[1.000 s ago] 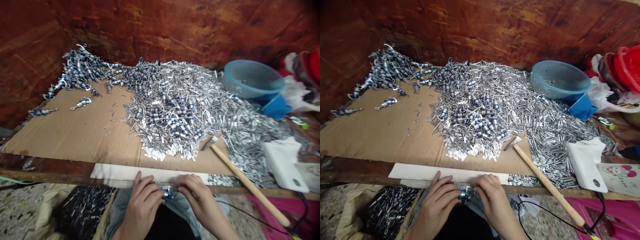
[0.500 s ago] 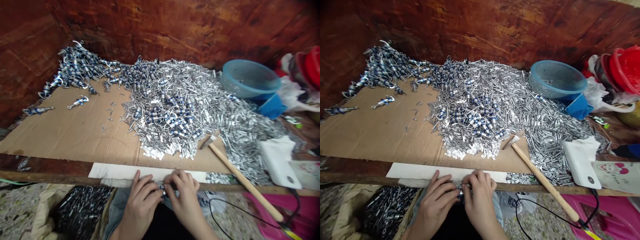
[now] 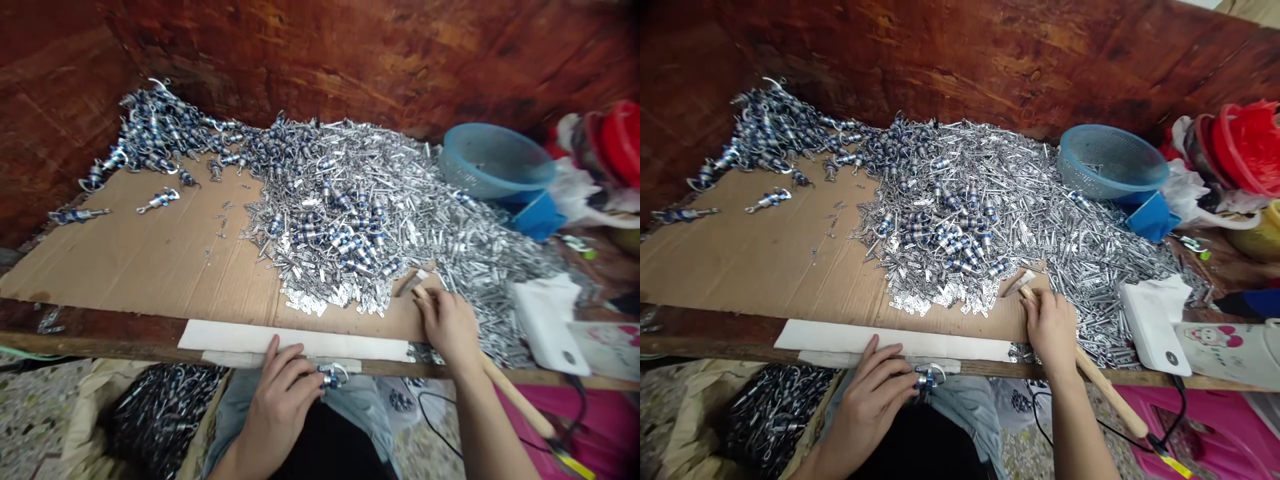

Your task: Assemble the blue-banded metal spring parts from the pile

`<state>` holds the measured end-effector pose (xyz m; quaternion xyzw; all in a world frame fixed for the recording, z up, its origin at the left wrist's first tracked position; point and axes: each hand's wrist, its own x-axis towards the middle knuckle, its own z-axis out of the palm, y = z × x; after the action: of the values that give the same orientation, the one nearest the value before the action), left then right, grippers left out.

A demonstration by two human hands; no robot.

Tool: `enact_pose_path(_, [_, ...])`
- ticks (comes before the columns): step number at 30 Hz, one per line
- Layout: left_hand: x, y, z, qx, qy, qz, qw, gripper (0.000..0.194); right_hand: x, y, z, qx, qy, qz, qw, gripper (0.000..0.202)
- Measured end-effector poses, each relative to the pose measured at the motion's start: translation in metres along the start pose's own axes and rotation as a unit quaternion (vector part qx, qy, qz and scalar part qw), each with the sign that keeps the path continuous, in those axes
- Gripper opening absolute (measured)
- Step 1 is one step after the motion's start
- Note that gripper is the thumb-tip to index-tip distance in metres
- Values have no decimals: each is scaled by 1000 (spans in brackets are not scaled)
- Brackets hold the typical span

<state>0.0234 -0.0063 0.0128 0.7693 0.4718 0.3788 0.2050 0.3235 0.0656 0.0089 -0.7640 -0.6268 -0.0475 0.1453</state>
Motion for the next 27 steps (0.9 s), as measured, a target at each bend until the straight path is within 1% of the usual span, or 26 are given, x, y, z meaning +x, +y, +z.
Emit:
enact_pose_path(2, [0, 0, -1, 2, -2, 1, 1000, 15, -9, -13, -9, 14, 1, -16, 1000, 41])
enact_pose_path(4, [1, 0, -2, 7, -5, 8, 1000, 15, -28, -36, -24, 52, -35, -45, 997, 36])
enact_pose_path(5, [1, 0, -3, 12, -9, 12, 1000, 15, -40, -49, -33, 91, -88, -74, 989, 32])
enact_pose_path(6, [2, 0, -3, 18, -13, 16, 1000, 15, -52, -61, -41, 132, -156, -109, 973, 27])
enact_pose_path(7, [2, 0, -4, 23, -17, 16, 999, 15, -64, -72, -48, 161, -197, -131, 958, 25])
enact_pose_path(9, [1, 0, -3, 24, -21, 8, 999, 14, -81, -88, -57, 206, -210, -185, 938, 26])
enact_pose_path(10, [1, 0, -3, 20, -20, 3, 1000, 14, -87, -93, -59, 207, -205, -203, 935, 28])
enact_pose_path(12, [0, 0, -2, 11, -16, -2, 1000, 14, -93, -98, -58, 175, -217, -225, 934, 28])
enact_pose_path(14, [-1, -1, -1, 10, -14, -2, 1000, 14, -93, -101, -56, 134, -240, -225, 935, 27])
enact_pose_path(18, [-1, -2, -2, 21, -16, 18, 1000, 13, -90, -106, -55, 141, -220, -235, 936, 32])
enact_pose_path(20, [-1, -3, -2, 18, -16, 22, 999, 12, -86, -106, -54, 130, -248, -230, 932, 30])
enact_pose_path(21, [-1, -3, -2, 15, -16, 19, 1000, 12, -83, -103, -52, 123, -257, -216, 934, 29])
enact_pose_path(22, [-1, -3, -1, 12, -16, 16, 1000, 13, -77, -97, -49, 117, -247, -192, 943, 29])
enact_pose_path(23, [-1, -2, -1, 9, -16, 13, 1000, 14, -70, -89, -45, 107, -215, -157, 958, 30])
enact_pose_path(24, [-2, -2, 0, 8, -16, 12, 1000, 15, -61, -78, -40, 85, -167, -117, 975, 31])
enact_pose_path(25, [-2, -2, 0, 8, -15, 14, 1000, 16, -51, -65, -34, 53, -102, -79, 990, 33])
enact_pose_path(26, [-2, -3, 1, 9, -11, 19, 1000, 17, -41, -51, -27, 11, -44, -46, 998, 34])
enact_pose_path(27, [-2, -3, 2, 9, -6, 24, 1000, 18, -31, -37, -20, -27, 3, -33, 999, 35])
